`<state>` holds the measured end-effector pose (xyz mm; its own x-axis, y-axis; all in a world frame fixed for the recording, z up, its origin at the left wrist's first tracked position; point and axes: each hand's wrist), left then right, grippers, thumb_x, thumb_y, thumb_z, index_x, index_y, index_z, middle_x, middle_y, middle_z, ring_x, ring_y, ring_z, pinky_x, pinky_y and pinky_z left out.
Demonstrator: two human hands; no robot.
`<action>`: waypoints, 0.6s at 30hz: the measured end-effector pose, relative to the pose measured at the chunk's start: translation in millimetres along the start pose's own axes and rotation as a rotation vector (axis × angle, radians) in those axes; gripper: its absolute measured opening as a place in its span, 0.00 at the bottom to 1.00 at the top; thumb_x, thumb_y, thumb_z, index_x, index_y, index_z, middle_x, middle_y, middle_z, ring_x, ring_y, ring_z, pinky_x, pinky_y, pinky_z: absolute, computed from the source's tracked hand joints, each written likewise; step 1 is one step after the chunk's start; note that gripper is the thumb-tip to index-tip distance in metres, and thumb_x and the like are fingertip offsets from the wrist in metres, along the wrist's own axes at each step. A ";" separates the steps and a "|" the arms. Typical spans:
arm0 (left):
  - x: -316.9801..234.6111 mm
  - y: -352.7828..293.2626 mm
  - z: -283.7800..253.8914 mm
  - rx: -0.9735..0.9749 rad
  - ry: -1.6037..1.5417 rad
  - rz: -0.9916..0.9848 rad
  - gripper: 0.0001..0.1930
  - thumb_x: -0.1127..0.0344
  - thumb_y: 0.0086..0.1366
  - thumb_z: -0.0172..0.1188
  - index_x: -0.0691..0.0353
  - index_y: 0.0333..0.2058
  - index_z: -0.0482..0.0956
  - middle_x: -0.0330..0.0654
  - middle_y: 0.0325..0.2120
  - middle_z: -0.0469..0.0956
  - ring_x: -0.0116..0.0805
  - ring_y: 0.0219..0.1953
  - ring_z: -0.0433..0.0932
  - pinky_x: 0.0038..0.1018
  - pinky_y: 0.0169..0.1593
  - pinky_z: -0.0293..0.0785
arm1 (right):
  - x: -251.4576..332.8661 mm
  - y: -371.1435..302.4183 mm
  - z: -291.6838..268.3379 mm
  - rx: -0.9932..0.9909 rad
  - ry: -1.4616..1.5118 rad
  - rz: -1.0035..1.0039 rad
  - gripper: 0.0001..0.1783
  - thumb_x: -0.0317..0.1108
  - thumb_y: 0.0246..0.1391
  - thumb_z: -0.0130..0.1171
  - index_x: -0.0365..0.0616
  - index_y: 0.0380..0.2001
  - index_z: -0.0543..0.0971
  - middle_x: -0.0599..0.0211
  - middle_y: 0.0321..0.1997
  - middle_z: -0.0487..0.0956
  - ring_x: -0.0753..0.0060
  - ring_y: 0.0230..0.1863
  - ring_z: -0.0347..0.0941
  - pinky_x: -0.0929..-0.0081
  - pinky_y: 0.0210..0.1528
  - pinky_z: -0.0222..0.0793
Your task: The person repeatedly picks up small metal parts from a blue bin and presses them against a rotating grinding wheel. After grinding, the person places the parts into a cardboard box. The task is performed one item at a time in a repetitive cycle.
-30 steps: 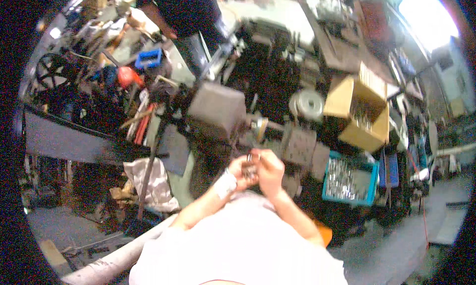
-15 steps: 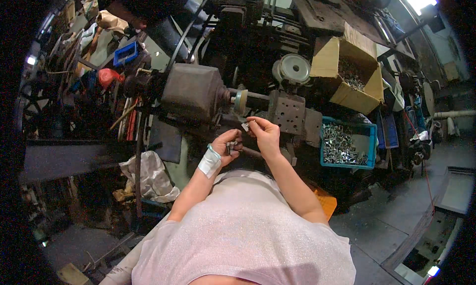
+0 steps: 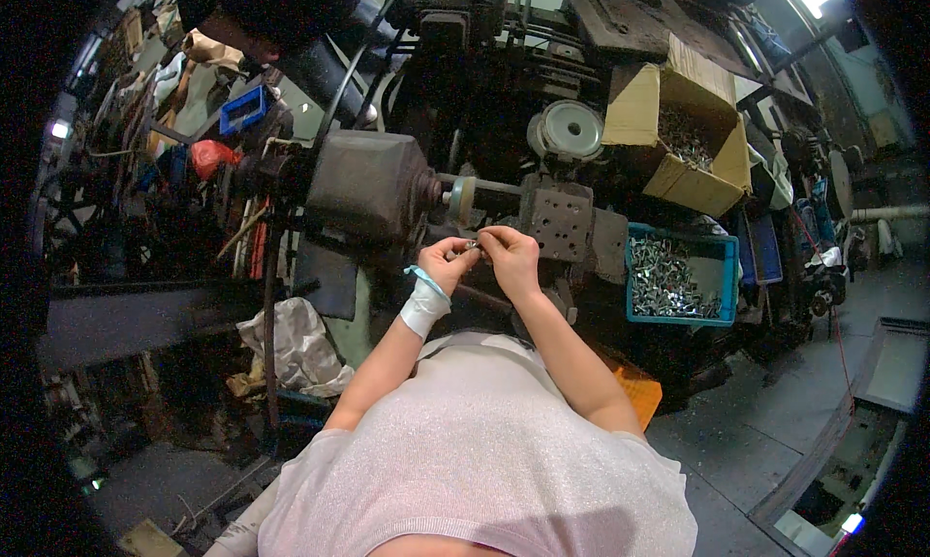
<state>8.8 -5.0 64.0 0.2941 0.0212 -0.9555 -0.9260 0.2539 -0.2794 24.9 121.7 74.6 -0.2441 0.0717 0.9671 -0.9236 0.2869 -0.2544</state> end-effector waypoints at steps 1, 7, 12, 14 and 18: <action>0.8 2.0 1.3 0.005 -0.026 -0.015 0.10 0.67 0.52 0.60 0.66 0.31 0.76 0.31 0.15 0.72 0.14 0.15 0.63 0.13 0.18 0.57 | -2.7 4.0 -0.7 -0.003 0.000 0.026 0.07 0.28 0.45 0.55 0.36 0.28 0.77 0.69 0.22 0.75 0.82 0.21 0.68 0.85 0.23 0.64; 34.1 24.3 3.7 -0.103 -0.153 -0.026 0.08 0.67 0.53 0.59 0.65 0.27 0.74 0.30 0.13 0.69 0.15 0.13 0.61 0.15 0.15 0.54 | -9.3 20.7 8.8 -0.077 -0.098 0.108 0.08 0.31 0.44 0.56 0.37 0.27 0.77 0.64 0.21 0.76 0.80 0.21 0.71 0.82 0.23 0.65; 35.3 32.3 1.3 -0.112 -0.153 -0.214 0.09 0.64 0.51 0.59 0.64 0.27 0.73 0.30 0.13 0.66 0.17 0.10 0.58 0.18 0.12 0.49 | -26.7 38.1 8.4 -0.135 -0.366 -0.037 0.09 0.31 0.42 0.56 0.36 0.25 0.78 0.54 0.19 0.75 0.69 0.20 0.73 0.75 0.25 0.66; 43.3 35.6 0.1 -0.129 -0.165 -0.225 0.10 0.64 0.51 0.60 0.63 0.27 0.73 0.30 0.13 0.66 0.17 0.10 0.57 0.19 0.12 0.49 | -27.0 40.7 10.9 -0.142 -0.404 -0.069 0.08 0.30 0.41 0.56 0.36 0.25 0.78 0.52 0.20 0.75 0.65 0.21 0.73 0.73 0.26 0.66; 39.8 36.5 2.9 -0.187 -0.184 -0.249 0.09 0.65 0.50 0.59 0.62 0.26 0.71 0.30 0.13 0.65 0.18 0.10 0.58 0.19 0.12 0.49 | -28.2 44.9 14.5 -0.147 -0.409 -0.042 0.08 0.30 0.41 0.55 0.37 0.25 0.78 0.51 0.21 0.75 0.61 0.23 0.74 0.72 0.28 0.66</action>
<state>-12.6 8.0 16.0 0.5380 0.1594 -0.8277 -0.8429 0.0925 -0.5301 -13.9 118.7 35.8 -0.3319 -0.3185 0.8879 -0.8905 0.4163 -0.1835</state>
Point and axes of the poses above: each hand's wrist, its own y-axis towards the middle knuckle, its own z-axis out of the palm, x = y × z
